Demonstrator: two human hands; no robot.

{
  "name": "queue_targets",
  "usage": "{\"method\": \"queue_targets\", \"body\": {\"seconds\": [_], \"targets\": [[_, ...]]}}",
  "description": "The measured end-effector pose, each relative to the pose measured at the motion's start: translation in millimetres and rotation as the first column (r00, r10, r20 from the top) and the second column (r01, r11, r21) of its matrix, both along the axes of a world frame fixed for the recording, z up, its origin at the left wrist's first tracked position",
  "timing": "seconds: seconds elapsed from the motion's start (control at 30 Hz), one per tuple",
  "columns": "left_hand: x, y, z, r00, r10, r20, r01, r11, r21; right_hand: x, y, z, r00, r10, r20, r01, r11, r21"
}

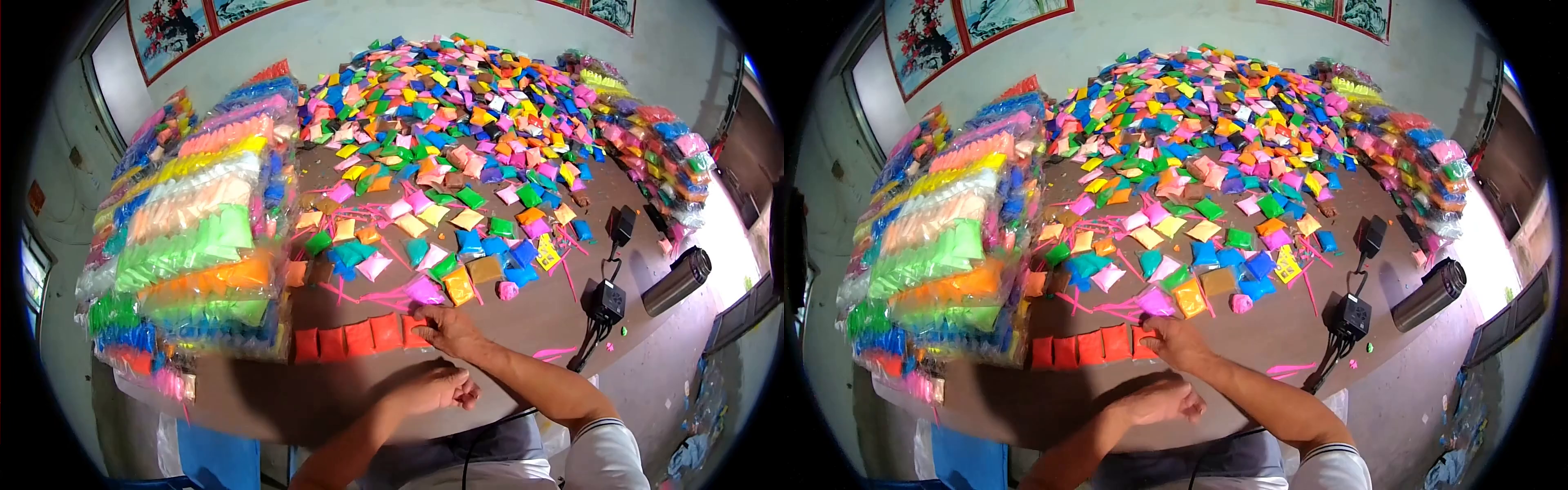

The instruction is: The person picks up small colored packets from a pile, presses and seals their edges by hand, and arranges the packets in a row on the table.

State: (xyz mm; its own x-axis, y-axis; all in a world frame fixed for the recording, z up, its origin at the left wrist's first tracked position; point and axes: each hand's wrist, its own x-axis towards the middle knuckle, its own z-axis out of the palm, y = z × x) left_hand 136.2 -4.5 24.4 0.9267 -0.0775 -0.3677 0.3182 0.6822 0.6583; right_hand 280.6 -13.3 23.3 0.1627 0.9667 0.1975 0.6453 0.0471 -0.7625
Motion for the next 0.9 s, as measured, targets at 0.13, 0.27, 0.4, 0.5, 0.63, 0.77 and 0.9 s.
{"method": "queue_targets", "body": {"seconds": [0.13, 0.27, 0.4, 0.5, 0.63, 0.77, 0.9], "targets": [[8.3, 5.6, 19.2, 0.987, -0.149, -0.061, 0.154, 0.984, 0.087, 6.4, 6.3, -9.8, 0.977, 0.047, -0.208, -0.060, 0.997, -0.057], [14.2, 13.9, -9.4, 0.942, -0.298, 0.154, 0.306, 0.952, -0.028, 9.7, 7.7, -11.3, 0.903, 0.002, -0.430, -0.030, 0.998, -0.060], [23.1, 14.8, -29.0, 0.913, -0.355, 0.201, 0.370, 0.928, -0.041, 1.0, 10.4, 9.0, 0.847, -0.112, -0.519, 0.108, 0.993, -0.038], [17.7, 16.3, -5.1, 0.890, -0.426, 0.164, 0.368, 0.883, 0.292, 22.6, 33.3, 27.3, 0.979, -0.122, -0.164, 0.149, 0.975, 0.164], [11.6, 16.1, -28.3, 0.876, -0.425, 0.228, 0.246, 0.800, 0.547, 77.1, 108.9, 44.5, 0.982, -0.173, -0.078, 0.186, 0.958, 0.220], [15.1, 8.3, -32.0, 0.858, -0.438, 0.266, 0.228, 0.791, 0.567, 135.4, 204.8, 44.2, 0.984, -0.172, -0.047, 0.178, 0.932, 0.316], [23.6, 9.3, -36.2, 0.860, -0.424, 0.284, 0.235, 0.823, 0.518, 159.8, 279.7, 54.2, 0.959, -0.258, 0.120, 0.234, 0.956, 0.179]]}}
